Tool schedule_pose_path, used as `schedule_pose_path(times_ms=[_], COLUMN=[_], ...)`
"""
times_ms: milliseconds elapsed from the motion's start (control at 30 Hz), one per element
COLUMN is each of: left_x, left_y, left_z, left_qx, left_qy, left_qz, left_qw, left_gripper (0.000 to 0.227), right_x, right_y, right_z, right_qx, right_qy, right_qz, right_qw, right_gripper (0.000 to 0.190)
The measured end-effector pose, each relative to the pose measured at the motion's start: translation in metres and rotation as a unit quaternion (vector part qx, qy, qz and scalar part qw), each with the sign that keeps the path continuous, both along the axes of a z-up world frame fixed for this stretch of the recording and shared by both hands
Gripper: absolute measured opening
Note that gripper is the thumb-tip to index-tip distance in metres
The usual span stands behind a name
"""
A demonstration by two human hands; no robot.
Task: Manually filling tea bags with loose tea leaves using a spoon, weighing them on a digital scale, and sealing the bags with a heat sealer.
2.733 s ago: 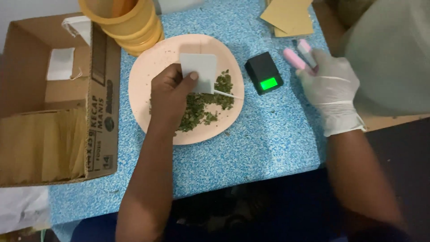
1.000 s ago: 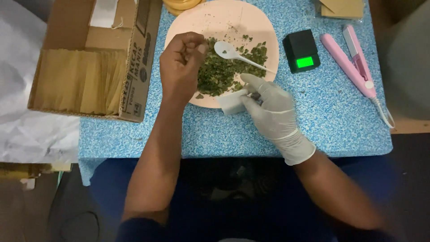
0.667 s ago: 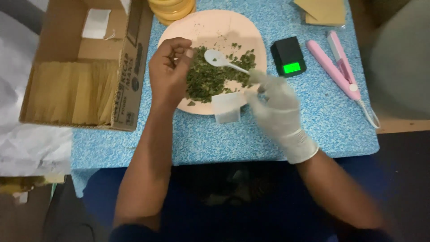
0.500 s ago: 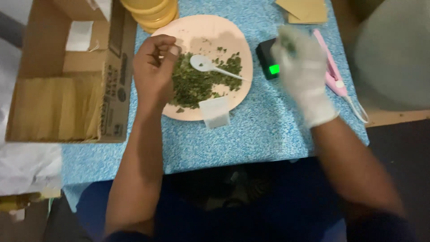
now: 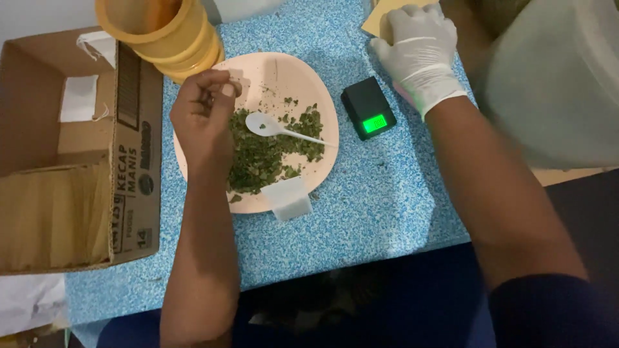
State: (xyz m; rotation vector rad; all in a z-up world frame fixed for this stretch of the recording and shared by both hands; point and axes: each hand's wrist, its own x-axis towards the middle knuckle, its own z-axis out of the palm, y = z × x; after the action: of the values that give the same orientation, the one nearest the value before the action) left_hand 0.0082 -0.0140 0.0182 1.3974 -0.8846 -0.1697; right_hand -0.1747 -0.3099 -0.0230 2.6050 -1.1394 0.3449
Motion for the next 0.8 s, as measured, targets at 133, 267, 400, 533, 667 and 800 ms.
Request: schedule_pose_path(times_ms=[133,267,400,533,667,800], left_x=[-0.001,0.001,0.003,0.003,0.007,0.011], left_y=[0.007,0.007,0.008,0.01,0.006,0.007], left_z=[0.005,0.0,-0.001,-0.001,-0.005,-0.017], left_qx=[0.023,-0.021,-0.006,-0.011,-0.003,-0.085], left_qy=[0.014,0.029,0.04,0.034,0.012,0.084], left_qz=[0.013,-0.013,0.011,0.015,0.013,-0.11], left_qw=[1.0,0.999,0.999,0.999,1.0,0.987], left_gripper=[0.014,0.011,0.013,0.012,0.015,0.062], right_x=[0.005,0.006,0.013,0.002,0.004,0.025], right_y=[0.002,0.001,-0.014,0.023,0.065,0.141], right_z=[-0.006,-0.006,-0.01,0.042,0.062,0.074], right_qx=[-0.035,-0.039,-0.059,0.517,-0.066,0.239], right_qy=[0.003,-0.003,0.047,-0.338,-0.386,-0.505], right_qz=[-0.005,-0.021,-0.077,-0.309,0.146,0.197], right_qw=[0.999,0.999,0.994,0.723,0.909,0.806], right_gripper=[0.024,0.03,0.028,0.027,0.027,0.023])
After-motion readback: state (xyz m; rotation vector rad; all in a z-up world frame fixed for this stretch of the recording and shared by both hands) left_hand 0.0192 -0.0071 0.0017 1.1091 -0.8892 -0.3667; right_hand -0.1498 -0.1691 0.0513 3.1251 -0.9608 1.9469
